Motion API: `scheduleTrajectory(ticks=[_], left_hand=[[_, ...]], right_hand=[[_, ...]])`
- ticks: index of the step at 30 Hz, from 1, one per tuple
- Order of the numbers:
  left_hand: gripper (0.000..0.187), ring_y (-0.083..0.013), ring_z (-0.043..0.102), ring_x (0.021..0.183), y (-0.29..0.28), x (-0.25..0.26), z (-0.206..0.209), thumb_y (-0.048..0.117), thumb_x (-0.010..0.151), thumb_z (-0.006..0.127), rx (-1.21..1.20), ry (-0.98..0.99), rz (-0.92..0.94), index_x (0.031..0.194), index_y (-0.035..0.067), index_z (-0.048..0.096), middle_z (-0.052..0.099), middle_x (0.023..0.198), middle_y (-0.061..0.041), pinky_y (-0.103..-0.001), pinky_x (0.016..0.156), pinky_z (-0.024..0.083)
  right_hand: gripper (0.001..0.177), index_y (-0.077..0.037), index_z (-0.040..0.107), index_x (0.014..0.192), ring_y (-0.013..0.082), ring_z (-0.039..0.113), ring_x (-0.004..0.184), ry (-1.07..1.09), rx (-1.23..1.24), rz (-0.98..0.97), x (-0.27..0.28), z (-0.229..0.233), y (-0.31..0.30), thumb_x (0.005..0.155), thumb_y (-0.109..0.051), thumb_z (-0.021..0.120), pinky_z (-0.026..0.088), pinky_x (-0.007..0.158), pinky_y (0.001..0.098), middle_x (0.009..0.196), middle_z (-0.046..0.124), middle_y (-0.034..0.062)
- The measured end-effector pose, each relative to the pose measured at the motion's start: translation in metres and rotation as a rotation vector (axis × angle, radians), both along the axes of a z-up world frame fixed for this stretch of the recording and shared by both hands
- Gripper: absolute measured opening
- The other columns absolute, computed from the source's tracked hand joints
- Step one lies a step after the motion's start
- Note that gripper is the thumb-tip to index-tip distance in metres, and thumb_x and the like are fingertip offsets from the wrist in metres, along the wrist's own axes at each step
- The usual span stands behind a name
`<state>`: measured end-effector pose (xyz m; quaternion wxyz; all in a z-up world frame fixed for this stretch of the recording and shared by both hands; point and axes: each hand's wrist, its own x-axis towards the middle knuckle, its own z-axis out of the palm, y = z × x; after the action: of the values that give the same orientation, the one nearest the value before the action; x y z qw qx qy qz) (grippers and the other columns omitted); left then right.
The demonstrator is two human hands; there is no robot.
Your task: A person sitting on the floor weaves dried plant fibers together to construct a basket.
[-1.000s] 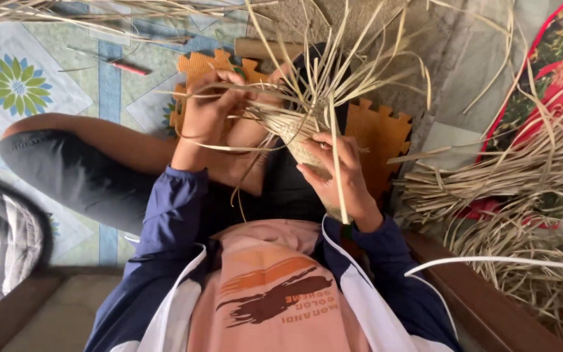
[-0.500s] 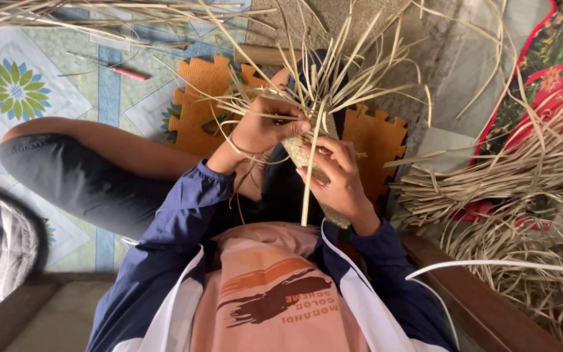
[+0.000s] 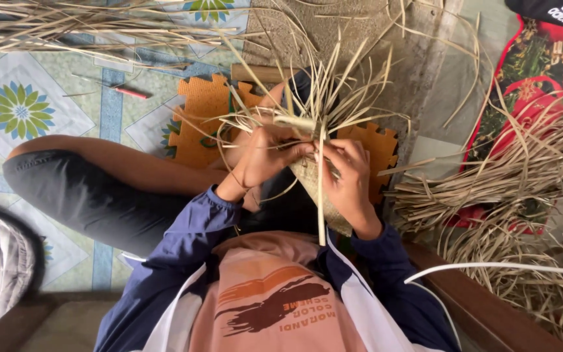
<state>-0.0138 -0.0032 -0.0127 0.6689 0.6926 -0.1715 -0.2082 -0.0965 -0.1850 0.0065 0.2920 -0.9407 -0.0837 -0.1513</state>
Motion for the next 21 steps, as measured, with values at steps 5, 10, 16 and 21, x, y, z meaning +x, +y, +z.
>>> scheduleTrajectory(ticks=[5,10,16,21], left_hand=[[0.012,-0.0271,0.075,0.073,0.002,-0.01,-0.013,0.013,0.091,0.076,-0.138,-0.083,0.092,0.093,0.002,0.079,0.076,0.079,-0.016,-0.035,0.064,0.058],[0.011,-0.0216,0.073,0.077,-0.002,-0.014,-0.016,0.005,0.091,0.073,-0.233,-0.052,0.096,0.098,-0.002,0.078,0.076,0.082,-0.017,-0.036,0.067,0.059],[0.01,-0.0239,0.072,0.068,0.01,-0.006,0.003,0.01,0.091,0.076,-0.184,-0.094,0.095,0.094,0.002,0.08,0.075,0.078,-0.017,-0.035,0.061,0.057],[0.016,-0.0259,0.076,0.072,0.0,-0.013,-0.002,0.023,0.089,0.078,-0.068,0.077,0.084,0.093,0.008,0.081,0.077,0.079,-0.014,-0.036,0.061,0.057]], right_hand=[[0.018,-0.008,0.078,0.113,0.0233,0.061,0.085,0.031,0.031,-0.02,-0.004,-0.001,0.006,0.096,-0.009,0.072,0.042,0.079,0.0326,0.099,0.064,0.0042],[0.015,-0.009,0.078,0.11,0.0238,0.065,0.087,0.025,0.068,-0.048,0.0,0.012,0.01,0.096,-0.008,0.074,0.043,0.08,0.0331,0.098,0.066,0.0037],[0.018,-0.009,0.077,0.111,0.0226,0.067,0.086,0.024,0.13,-0.047,-0.002,-0.014,0.002,0.094,-0.007,0.077,0.042,0.082,0.03,0.094,0.067,0.0026],[0.017,-0.009,0.077,0.11,0.0218,0.067,0.087,0.053,0.145,-0.027,0.0,-0.009,0.002,0.094,-0.006,0.075,0.041,0.083,0.0311,0.09,0.066,0.0022]])
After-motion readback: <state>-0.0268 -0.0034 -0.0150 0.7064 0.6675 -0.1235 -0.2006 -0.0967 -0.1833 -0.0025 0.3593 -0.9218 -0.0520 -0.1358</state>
